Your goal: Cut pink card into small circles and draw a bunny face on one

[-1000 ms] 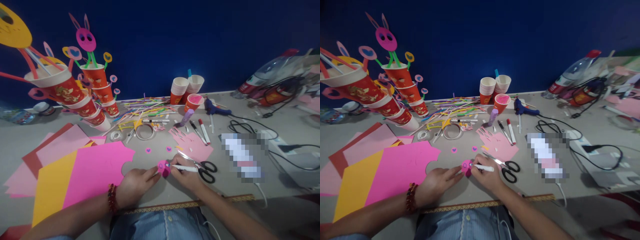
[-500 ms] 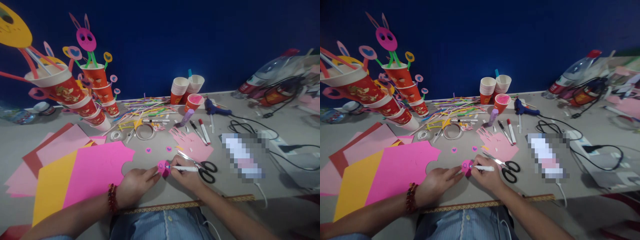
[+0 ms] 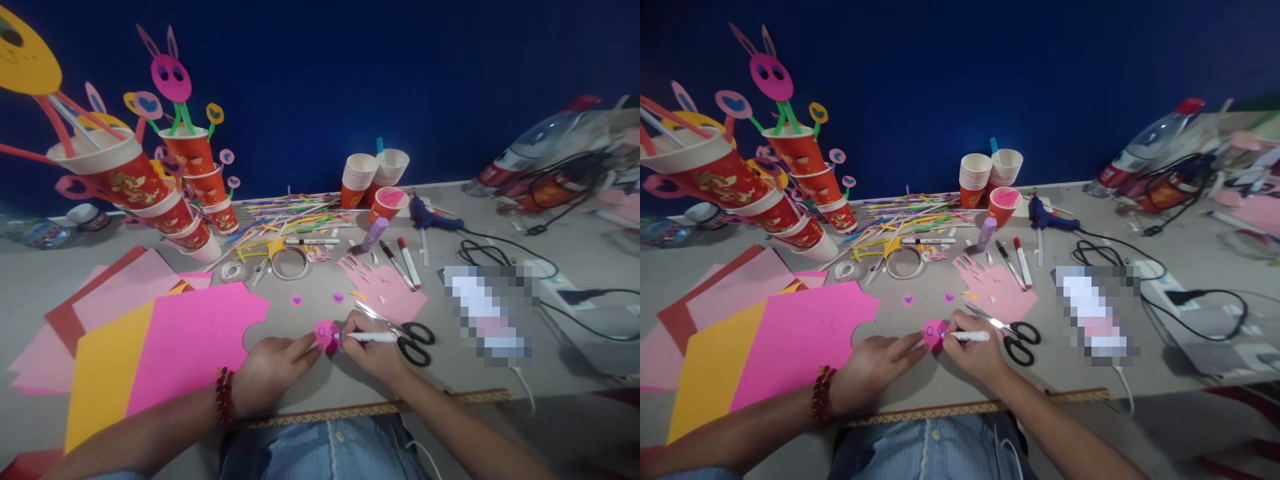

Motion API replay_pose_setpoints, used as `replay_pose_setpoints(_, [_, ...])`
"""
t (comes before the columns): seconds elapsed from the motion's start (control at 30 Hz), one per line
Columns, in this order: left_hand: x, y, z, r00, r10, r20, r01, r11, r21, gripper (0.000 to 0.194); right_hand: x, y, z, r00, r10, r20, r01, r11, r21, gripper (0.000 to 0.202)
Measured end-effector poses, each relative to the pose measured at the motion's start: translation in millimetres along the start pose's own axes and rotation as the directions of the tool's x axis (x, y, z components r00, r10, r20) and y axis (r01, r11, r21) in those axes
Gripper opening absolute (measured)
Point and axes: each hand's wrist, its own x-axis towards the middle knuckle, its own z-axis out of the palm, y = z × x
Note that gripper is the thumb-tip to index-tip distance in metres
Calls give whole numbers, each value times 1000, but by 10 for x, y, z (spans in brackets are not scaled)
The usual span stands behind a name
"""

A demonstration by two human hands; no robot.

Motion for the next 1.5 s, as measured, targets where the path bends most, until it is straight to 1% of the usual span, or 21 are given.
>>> replay_pose_setpoints(0.13, [1,-1,19,1000,1,-5,-1,1000,5,56,-13,19,2,995,36,-89,-30,998,60,17])
replay_pose_setpoints(0.2, [6,0,20,1000,-3,-1,3,1000,9,55,-14,27,5,992,67,-109,-60,996,69,17])
replay_pose_setpoints(0.27, [9,-1,20,1000,-6,3,6,1000,10,55,-10,31,9,991,85,-101,-80,996,50,16])
replay_pose_setpoints(0.47, [7,2,19,1000,-9,1,9,1000,8,55,2,23,17,995,74,-65,-73,997,22,14])
replay_pose_setpoints(0.7, [21,10,-28,1000,-9,19,9,1000,9,53,12,13,15,996,64,-63,-64,998,-5,14])
replay_pose_setpoints(0.97, [14,9,1,1000,-6,11,6,1000,-1,54,17,2,19,996,62,-62,-62,998,-3,16])
replay_pose_setpoints(1.3, [24,13,-35,1000,-12,0,12,1000,5,51,18,11,28,996,64,-61,-65,998,-23,15])
replay_pose_setpoints(1.5, [19,9,-30,1000,-12,8,12,1000,-17,56,18,-1,19,996,74,-54,-75,997,-16,15])
